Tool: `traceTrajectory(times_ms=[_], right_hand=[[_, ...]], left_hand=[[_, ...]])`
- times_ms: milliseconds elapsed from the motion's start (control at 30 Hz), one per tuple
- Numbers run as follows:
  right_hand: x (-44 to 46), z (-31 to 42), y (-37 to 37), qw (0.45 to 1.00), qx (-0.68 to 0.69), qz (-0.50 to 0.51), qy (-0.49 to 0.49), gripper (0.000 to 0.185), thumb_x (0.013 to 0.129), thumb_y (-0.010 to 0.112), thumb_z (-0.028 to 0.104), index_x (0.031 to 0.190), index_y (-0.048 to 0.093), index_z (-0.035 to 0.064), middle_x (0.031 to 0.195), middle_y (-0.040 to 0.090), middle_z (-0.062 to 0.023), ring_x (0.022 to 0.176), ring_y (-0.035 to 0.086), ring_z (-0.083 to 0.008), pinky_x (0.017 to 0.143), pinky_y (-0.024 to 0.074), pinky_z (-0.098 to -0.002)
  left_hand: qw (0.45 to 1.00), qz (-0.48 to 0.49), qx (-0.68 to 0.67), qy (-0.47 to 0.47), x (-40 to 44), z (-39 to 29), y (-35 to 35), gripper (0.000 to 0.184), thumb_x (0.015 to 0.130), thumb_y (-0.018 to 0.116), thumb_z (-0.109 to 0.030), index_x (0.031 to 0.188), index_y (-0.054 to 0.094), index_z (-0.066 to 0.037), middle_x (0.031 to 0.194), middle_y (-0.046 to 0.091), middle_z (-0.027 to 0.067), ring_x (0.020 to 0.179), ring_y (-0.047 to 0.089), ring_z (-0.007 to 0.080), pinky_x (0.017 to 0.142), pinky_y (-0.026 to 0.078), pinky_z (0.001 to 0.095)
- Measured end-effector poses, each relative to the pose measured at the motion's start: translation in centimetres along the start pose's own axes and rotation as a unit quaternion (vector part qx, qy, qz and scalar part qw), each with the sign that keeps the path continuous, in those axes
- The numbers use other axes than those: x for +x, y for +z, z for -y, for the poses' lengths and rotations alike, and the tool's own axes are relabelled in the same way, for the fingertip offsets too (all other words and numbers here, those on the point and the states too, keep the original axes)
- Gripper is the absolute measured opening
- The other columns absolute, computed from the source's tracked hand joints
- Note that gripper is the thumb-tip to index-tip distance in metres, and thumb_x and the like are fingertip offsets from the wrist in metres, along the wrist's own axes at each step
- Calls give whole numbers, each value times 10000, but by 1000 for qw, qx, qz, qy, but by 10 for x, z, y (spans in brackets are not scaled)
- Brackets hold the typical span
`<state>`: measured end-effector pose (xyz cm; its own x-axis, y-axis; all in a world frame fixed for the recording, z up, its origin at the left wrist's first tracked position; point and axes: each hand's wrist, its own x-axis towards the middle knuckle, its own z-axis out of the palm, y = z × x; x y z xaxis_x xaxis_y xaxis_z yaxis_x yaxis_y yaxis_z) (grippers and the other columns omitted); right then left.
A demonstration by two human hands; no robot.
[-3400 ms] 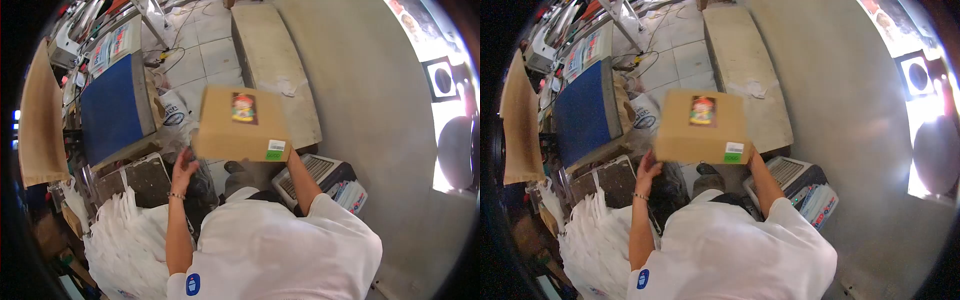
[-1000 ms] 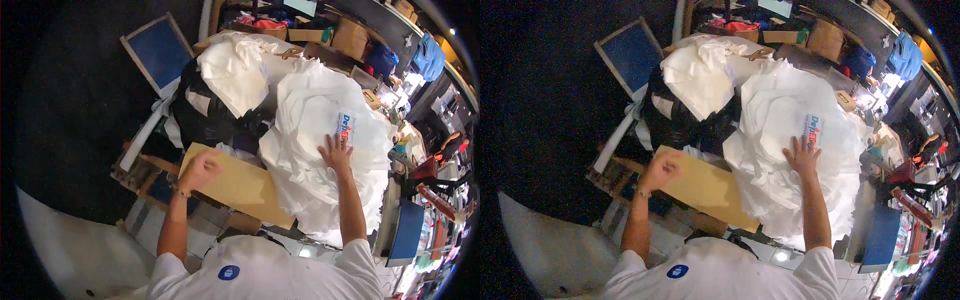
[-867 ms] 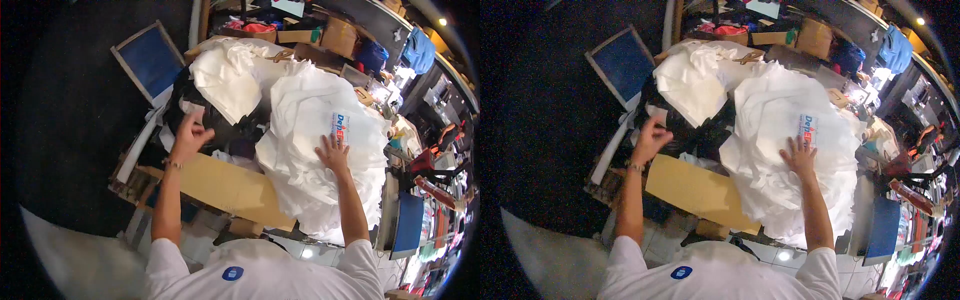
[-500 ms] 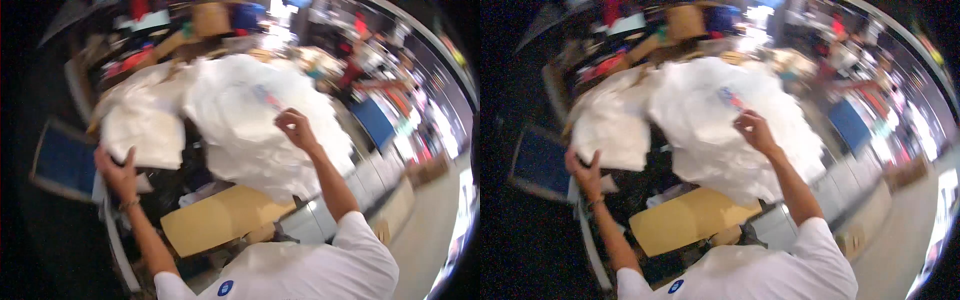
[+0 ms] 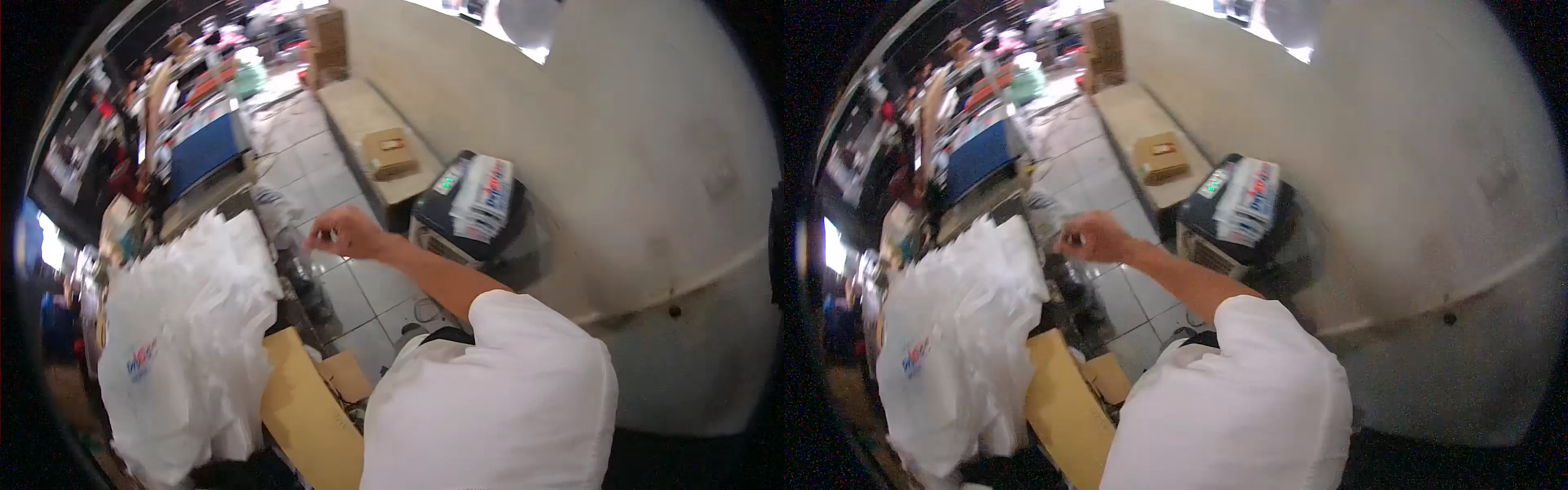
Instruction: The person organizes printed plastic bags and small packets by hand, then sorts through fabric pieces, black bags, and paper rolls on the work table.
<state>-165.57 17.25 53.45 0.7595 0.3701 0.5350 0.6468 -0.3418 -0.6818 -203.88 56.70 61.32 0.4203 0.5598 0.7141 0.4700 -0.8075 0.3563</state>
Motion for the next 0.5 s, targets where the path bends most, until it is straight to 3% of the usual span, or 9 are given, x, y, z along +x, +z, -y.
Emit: traceTrajectory(times_ms=[33, 100, 167, 233, 300, 367, 500], right_hand=[[-6, -13, -35, 995, -75, -66, -6, 152, 808, 732, 221, 796, 704, 72, 700, 664, -65, 557, 605, -154, 539, 480, -301], [-21, -45, -99, 974, -97, -203, 25, 175, 801, 736, 226, 814, 701, 56, 707, 672, -66, 567, 602, -151, 548, 481, -294], [-45, -57, -174, 923, -182, -331, 70, 171, 805, 734, 207, 833, 699, 43, 731, 676, -66, 614, 595, -121, 581, 482, -272], [-79, -55, -245, 880, -172, -430, 106, 160, 817, 725, 184, 838, 691, 29, 761, 667, -59, 669, 587, -104, 621, 481, -256], [-118, -51, -311, 812, -224, -532, 86, 144, 831, 719, 172, 843, 687, 33, 795, 659, -31, 700, 576, -85, 648, 479, -246], [-159, -38, -373, 730, -307, -608, 55, 112, 816, 716, 158, 839, 677, 56, 799, 646, -53, 647, 606, -156, 596, 496, -304], [-237, 29, -479, 555, -460, -693, 16, 115, 833, 705, 157, 877, 661, 60, 803, 620, -59, 721, 595, -173, 679, 493, -310]], left_hand=[[998, 39, -38, 13, -1, -16, 17, 610, 863, 679, -286, 1336, 439, 14, 1285, 511, 188, 1173, 507, 282, 1034, 388, 390], [987, 119, -106, 37, -6, -50, 52, 586, 861, 678, -271, 1319, 455, 17, 1264, 523, 185, 1158, 515, 278, 1023, 395, 386], [965, 199, -162, 60, -9, -80, 80, 562, 858, 677, -257, 1302, 471, 20, 1242, 535, 182, 1143, 523, 274, 1012, 401, 382], [936, 273, -206, 82, -14, -111, 109, 538, 856, 675, -242, 1285, 486, 22, 1221, 546, 179, 1128, 532, 269, 1002, 408, 379], [907, 332, -239, 104, -20, -141, 135, 514, 854, 674, -228, 1267, 502, 25, 1200, 558, 176, 1112, 540, 265, 991, 415, 375], [877, 382, -262, 125, -25, -169, 156, 491, 851, 673, -213, 1250, 518, 28, 1178, 570, 173, 1097, 548, 260, 980, 421, 371], [828, 452, -290, 158, -33, -216, 189, 444, 847, 671, -184, 1216, 550, 33, 1136, 594, 168, 1067, 565, 251, 958, 435, 364]])
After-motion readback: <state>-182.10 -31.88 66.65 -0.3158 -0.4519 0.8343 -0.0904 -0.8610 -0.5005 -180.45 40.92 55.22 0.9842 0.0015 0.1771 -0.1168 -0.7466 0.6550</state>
